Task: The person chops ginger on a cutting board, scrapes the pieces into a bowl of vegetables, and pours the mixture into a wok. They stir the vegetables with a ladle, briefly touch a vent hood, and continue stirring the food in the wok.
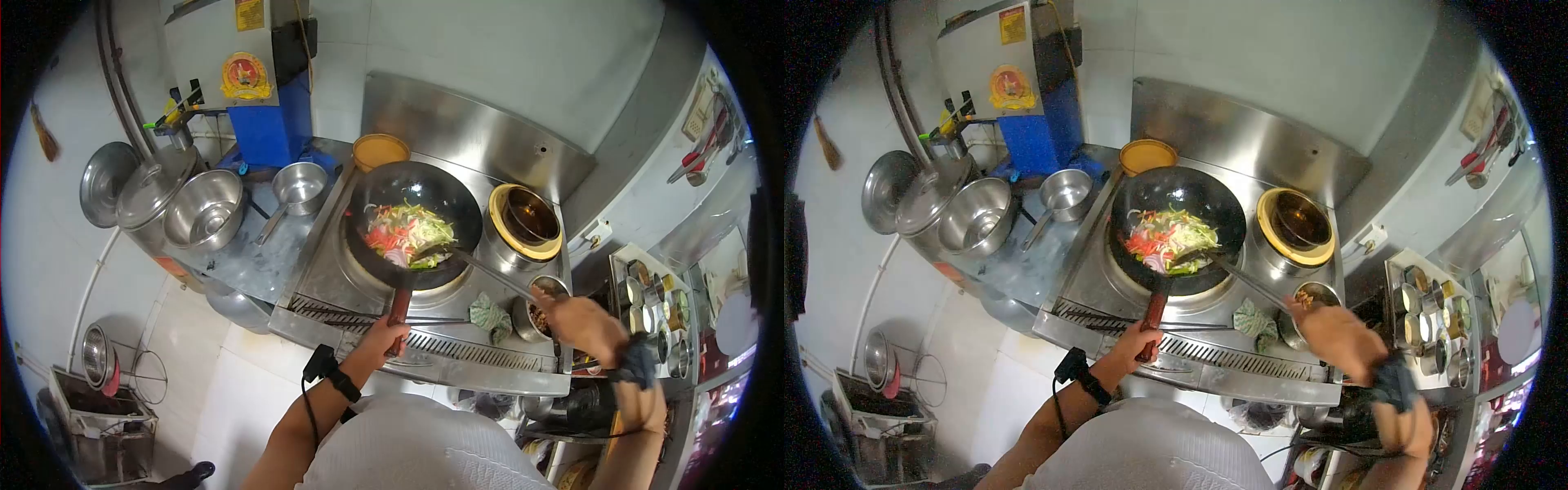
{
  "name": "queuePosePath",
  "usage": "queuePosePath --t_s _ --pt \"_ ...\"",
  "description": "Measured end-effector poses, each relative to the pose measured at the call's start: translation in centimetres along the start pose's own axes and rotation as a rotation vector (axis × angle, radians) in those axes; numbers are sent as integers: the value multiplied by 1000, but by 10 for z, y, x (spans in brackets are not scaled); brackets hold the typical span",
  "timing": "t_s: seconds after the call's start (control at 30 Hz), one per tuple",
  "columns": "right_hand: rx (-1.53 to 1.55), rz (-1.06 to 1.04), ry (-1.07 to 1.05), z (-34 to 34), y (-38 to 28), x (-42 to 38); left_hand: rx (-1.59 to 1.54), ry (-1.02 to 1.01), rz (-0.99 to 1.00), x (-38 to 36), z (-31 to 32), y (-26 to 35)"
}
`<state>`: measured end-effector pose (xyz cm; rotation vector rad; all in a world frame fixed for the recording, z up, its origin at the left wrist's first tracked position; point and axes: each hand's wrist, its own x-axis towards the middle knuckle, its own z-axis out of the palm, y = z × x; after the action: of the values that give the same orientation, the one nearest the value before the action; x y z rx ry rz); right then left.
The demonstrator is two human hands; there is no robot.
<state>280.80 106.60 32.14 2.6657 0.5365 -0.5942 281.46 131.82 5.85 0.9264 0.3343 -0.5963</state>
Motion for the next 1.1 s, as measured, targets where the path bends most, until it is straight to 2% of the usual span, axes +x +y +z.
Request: queuePosePath --t_s 0.03,0.07,0.2,0.33,0.43,0.47,0.53,0.6,0.63,0.7,0.73,0.8,0.83,0.9,0.93,0.97,1.07,1.1 --pt "34 39 -36 12 -4 16 -1 -8 3 1 -1 -1" --pt "61 56 107 46 -1 40 2 2 2 1 -1 -2" --pt "159 91 279 90 6 82 10 16 12 0 -1 -3" --pt "434 198 347 81 20 76 36 18 1 2 0 -2" --pt "532 189 449 104 26 124 11 -9 -10 1 2 -4" --pt "582 222 299 103 21 141 -12 -31 -2 1 2 -4" --pt "1313 29 84 176 30 202 -38 -28 -1 2 -2 -6" --pt "1714 204 -80 132 -29 184 -62 -33 -1 2 -1 -8" --pt "1715 204 -77 124 -42 177 -84 -47 21 -1 -1 -8" --pt "2377 262 -375 119 -57 167 -105 -60 41 -5 -4 -7" --pt "2377 261 -376 121 -56 163 -84 -40 40 -6 -6 -5" --pt "2610 187 -499 126 -51 155 -69 -16 35 -9 -9 -2" --pt "2610 192 -502 124 -47 147 -22 7 42 -12 -8 2" --pt "2275 109 -318 107 -42 122 23 25 52 -16 -5 8" --pt "2177 141 -245 93 -42 106 26 34 47 -17 -3 9" --pt "2174 150 -243 84 -40 95 28 43 41 -17 -1 8" --pt "1756 105 -43 71 -37 75 28 10 66 -11 -4 2" --pt "1753 104 -46 66 -39 70 25 12 66 -11 -5 1"
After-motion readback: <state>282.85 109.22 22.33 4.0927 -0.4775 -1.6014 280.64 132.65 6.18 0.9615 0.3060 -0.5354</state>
